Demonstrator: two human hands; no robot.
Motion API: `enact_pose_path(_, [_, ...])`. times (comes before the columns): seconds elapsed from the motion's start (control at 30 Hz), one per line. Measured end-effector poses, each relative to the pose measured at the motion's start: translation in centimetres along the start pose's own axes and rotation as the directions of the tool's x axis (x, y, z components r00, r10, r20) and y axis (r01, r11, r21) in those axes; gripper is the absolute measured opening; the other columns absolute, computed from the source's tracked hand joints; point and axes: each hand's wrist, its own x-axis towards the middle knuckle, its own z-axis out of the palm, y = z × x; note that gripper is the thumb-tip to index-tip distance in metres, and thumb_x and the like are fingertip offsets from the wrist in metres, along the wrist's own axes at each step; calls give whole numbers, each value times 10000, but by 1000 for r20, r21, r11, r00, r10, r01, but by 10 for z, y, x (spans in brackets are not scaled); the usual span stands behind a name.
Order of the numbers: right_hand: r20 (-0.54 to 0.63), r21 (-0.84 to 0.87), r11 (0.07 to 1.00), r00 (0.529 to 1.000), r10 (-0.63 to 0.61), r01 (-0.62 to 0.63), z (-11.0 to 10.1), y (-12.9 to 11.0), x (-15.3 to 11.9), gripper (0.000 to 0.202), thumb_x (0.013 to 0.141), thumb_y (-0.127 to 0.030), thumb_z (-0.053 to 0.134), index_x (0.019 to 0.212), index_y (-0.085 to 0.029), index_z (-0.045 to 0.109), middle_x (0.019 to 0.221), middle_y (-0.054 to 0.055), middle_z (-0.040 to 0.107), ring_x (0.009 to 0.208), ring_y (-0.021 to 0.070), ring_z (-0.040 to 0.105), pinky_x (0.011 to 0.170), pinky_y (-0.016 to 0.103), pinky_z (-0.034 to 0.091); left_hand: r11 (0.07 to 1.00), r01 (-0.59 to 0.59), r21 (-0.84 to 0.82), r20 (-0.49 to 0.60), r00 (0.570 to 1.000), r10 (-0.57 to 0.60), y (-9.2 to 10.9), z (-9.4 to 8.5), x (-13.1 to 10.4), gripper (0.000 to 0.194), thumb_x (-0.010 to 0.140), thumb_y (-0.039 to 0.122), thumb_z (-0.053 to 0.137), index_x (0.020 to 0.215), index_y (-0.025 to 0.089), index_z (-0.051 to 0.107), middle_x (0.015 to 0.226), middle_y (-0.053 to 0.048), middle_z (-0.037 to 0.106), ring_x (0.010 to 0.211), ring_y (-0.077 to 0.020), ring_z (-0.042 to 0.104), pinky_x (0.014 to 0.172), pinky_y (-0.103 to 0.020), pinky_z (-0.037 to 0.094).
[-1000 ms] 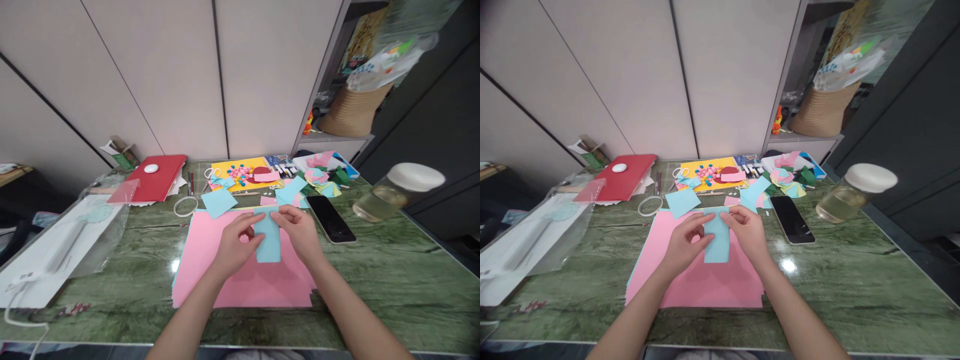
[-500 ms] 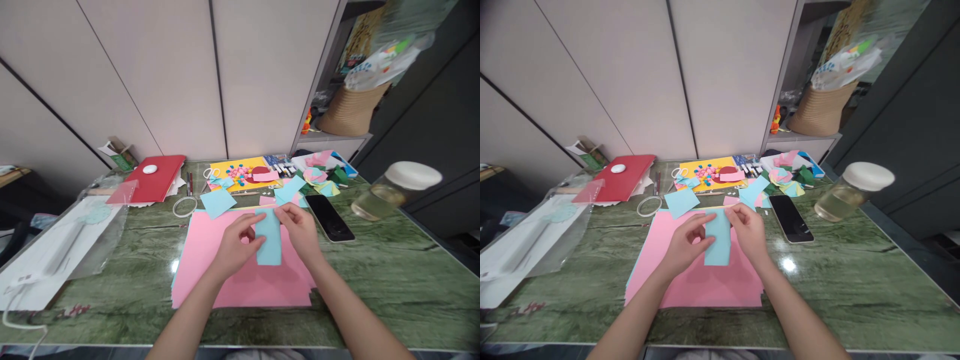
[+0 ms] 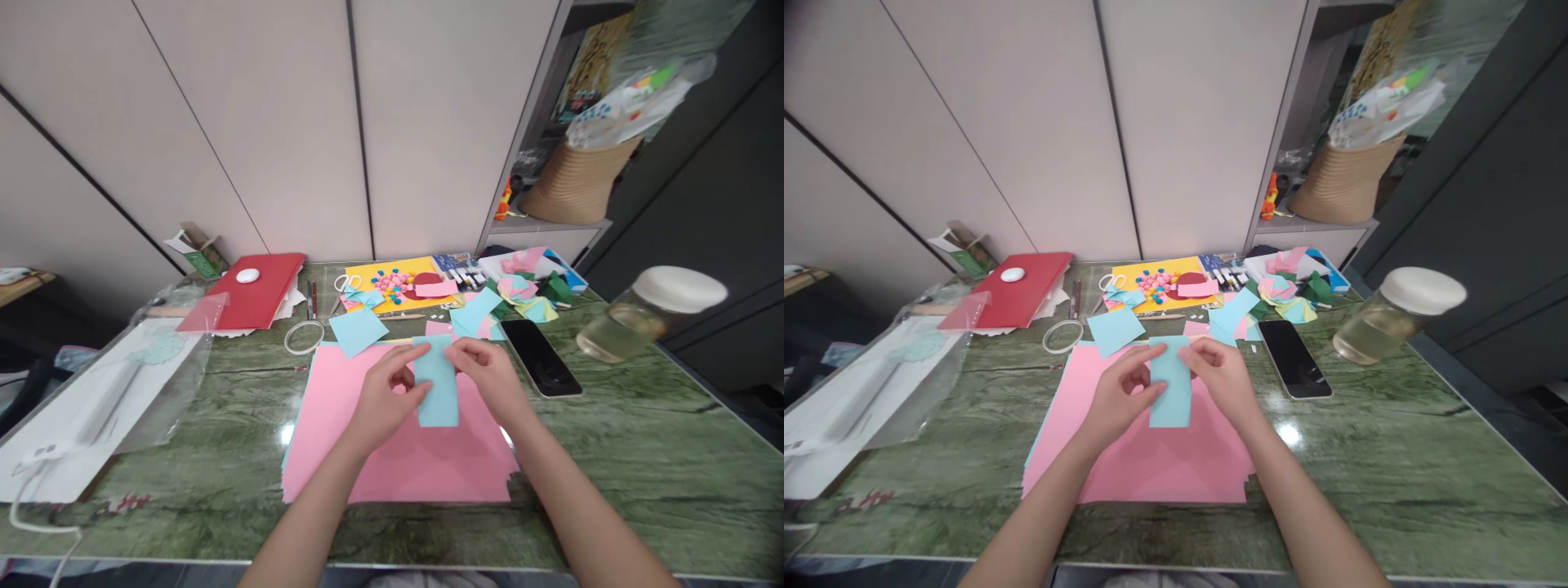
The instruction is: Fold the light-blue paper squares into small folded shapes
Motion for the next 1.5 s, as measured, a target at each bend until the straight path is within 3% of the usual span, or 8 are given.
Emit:
enact_pose_path(0.1, [0, -33, 999, 999, 39, -39, -1, 1, 0, 262, 716, -378, 628, 583, -166, 549, 543, -18, 514, 522, 117, 482, 521, 243, 401, 1000, 3, 0, -16, 1000, -3, 0, -1, 0, 474, 704, 111, 607, 1148, 272, 566, 1116, -56, 497, 609, -55, 465, 609, -231, 434])
enact_pose_path(0.33, [-47, -76, 997, 999, -8, 4, 3, 4, 0, 232, 736, -341, 611, 599, -174, 527, 533, -40, 469, 496, 95, 432, 480, 220, 363, 999, 32, 25, -11, 999, -32, 1, -1, 0, 521, 690, 118, 616, 1183, 266, 537, 1169, -68, 477, 576, -43, 466, 569, -224, 442])
enact_pose_path(0.5, [47, -66, 994, 995, 86, -83, -1, 2, 3, 233, 693, -365, 645, 610, -164, 561, 563, -21, 521, 529, 111, 484, 519, 235, 408, 999, 20, 30, -25, 999, -20, 0, -1, 1, 533, 689, 112, 610, 1193, 265, 527, 1174, -70, 484, 576, -42, 472, 563, -216, 438])
enact_pose_path(0.7, [28, -93, 994, 997, 65, -62, -3, 5, 3, 238, 702, -362, 641, 595, -167, 557, 528, -24, 511, 510, 103, 465, 512, 232, 398, 999, 21, 35, -28, 999, -20, 0, -1, 2, 540, 692, 113, 606, 1199, 279, 518, 1137, -57, 504, 578, -46, 472, 565, -217, 435])
enact_pose_path(0.87, [96, -103, 991, 991, 90, -80, -5, 8, 4, 253, 692, -390, 641, 601, -164, 573, 553, -10, 541, 530, 115, 488, 524, 242, 410, 998, 14, 53, -49, 999, -11, 0, -4, 1, 538, 692, 114, 603, 1197, 278, 519, 1163, -60, 485, 578, -43, 473, 572, -216, 437])
enact_pose_path(1.5, [157, -73, 991, 980, 120, -110, -6, 10, 5, 239, 678, -375, 658, 602, -161, 586, 552, -13, 565, 529, 116, 511, 544, 248, 419, 998, 5, 64, -102, 995, 2, -3, -5, 3, 527, 724, 158, 600, 1224, 287, 490, 1227, -66, 473, 585, -50, 463, 586, -224, 433])
